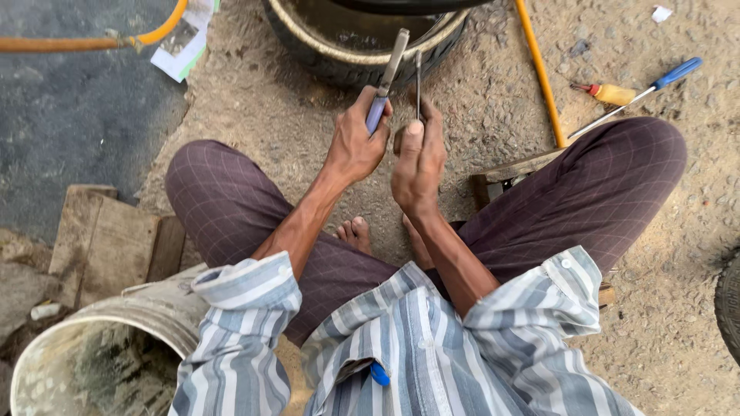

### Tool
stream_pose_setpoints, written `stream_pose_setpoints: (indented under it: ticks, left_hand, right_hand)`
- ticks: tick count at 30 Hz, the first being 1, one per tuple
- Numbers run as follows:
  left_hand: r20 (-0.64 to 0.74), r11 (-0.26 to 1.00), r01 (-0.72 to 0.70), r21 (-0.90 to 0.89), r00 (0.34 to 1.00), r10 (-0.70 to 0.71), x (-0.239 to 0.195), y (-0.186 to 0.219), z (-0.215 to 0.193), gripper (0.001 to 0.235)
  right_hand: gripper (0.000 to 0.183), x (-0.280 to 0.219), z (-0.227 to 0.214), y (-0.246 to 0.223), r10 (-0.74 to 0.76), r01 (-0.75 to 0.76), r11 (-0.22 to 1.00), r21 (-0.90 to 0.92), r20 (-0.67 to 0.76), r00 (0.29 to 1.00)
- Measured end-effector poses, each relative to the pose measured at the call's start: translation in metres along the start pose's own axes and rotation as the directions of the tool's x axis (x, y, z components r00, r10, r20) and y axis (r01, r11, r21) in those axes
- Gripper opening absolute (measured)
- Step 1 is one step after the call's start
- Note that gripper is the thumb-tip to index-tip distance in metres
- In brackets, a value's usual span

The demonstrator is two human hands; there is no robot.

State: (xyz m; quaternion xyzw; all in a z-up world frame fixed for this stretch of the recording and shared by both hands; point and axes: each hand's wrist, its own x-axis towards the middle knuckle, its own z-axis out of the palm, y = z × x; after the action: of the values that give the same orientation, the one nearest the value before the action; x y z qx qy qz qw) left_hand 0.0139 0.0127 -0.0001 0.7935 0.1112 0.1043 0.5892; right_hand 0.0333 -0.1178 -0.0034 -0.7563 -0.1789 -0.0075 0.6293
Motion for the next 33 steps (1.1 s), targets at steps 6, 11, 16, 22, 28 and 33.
stream_pose_setpoints:
  ticks: [6,11,16,22,28,33]
  left_hand:
    - [0.120,0.997,0.002,-0.076,0.993,0.007,-0.005,0.014,-0.006,0.006]
    - [0.172,0.997,0.019,-0.077,0.985,-0.006,-0.006,0.019,-0.013,0.012]
    - [0.202,0.997,-0.025,-0.074,0.979,0.039,-0.008,0.014,-0.013,0.018]
    - [0.285,0.996,0.015,-0.085,0.958,0.010,-0.009,0.012,-0.008,0.016]
    - [0.407,0.988,0.137,-0.064,0.908,-0.100,-0.015,0.008,-0.004,0.008]
    - [0.488,1.000,0.020,0.001,0.873,-0.018,-0.017,0.006,0.003,0.004]
  right_hand:
    - [0.014,0.004,-0.048,-0.051,0.318,-0.519,0.803,0.294,0.526,0.789]
    - [0.019,0.025,-0.062,-0.077,0.330,-0.618,0.756,0.214,0.690,0.644]
    - [0.017,0.035,-0.081,-0.061,0.291,-0.353,0.934,-0.061,0.703,0.649]
    - [0.006,0.054,-0.089,-0.005,0.217,-0.111,0.975,-0.192,0.716,0.664]
    - [0.016,0.103,-0.106,0.047,0.199,0.232,0.923,-0.306,0.898,0.392]
    - [0.023,0.130,-0.111,0.057,0.479,0.692,0.446,-0.567,0.805,0.351]
